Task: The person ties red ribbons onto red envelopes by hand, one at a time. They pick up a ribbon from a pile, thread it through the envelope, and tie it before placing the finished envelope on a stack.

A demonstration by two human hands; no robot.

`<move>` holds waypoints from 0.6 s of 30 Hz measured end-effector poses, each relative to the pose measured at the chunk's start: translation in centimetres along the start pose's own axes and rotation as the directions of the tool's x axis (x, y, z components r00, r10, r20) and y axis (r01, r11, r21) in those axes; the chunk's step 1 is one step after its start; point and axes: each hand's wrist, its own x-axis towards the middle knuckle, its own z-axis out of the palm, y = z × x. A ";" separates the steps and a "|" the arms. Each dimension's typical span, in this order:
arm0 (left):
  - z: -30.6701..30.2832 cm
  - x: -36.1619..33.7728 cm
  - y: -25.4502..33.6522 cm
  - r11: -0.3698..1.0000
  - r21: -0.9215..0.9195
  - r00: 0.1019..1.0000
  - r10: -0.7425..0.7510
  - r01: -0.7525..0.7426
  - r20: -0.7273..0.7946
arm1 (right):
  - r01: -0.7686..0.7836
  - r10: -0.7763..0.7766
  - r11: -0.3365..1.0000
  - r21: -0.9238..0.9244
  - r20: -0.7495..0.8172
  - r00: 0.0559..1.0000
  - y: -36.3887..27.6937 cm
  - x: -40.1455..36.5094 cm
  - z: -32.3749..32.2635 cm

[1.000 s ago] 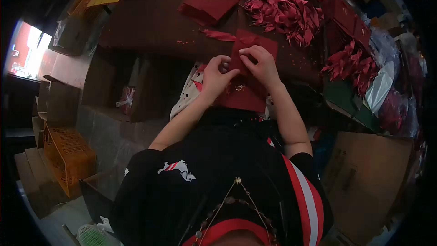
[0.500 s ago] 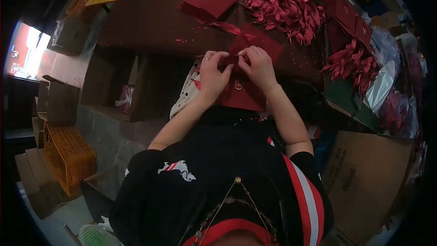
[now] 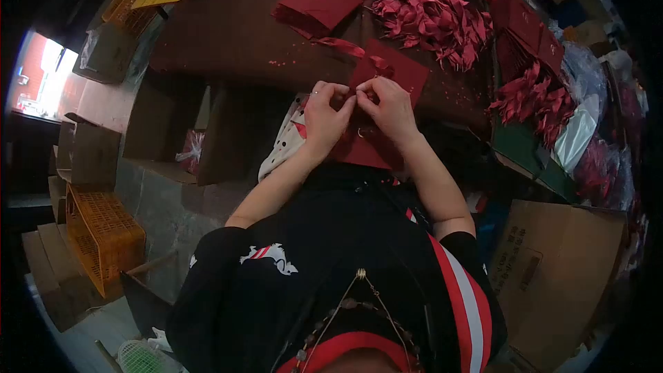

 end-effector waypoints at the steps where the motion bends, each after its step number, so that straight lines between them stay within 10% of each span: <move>1: 0.1 0.0 -0.2 1.000 -0.015 1.000 0.000 0.000 -0.014 | -0.017 0.017 1.000 0.016 0.014 1.000 -0.1 0.0 -0.1; 18: -0.2 -0.2 0.2 0.957 0.109 0.962 0.272 -0.269 -0.015 | 0.025 -0.012 0.965 -0.261 0.049 0.999 -0.2 -0.2 -0.4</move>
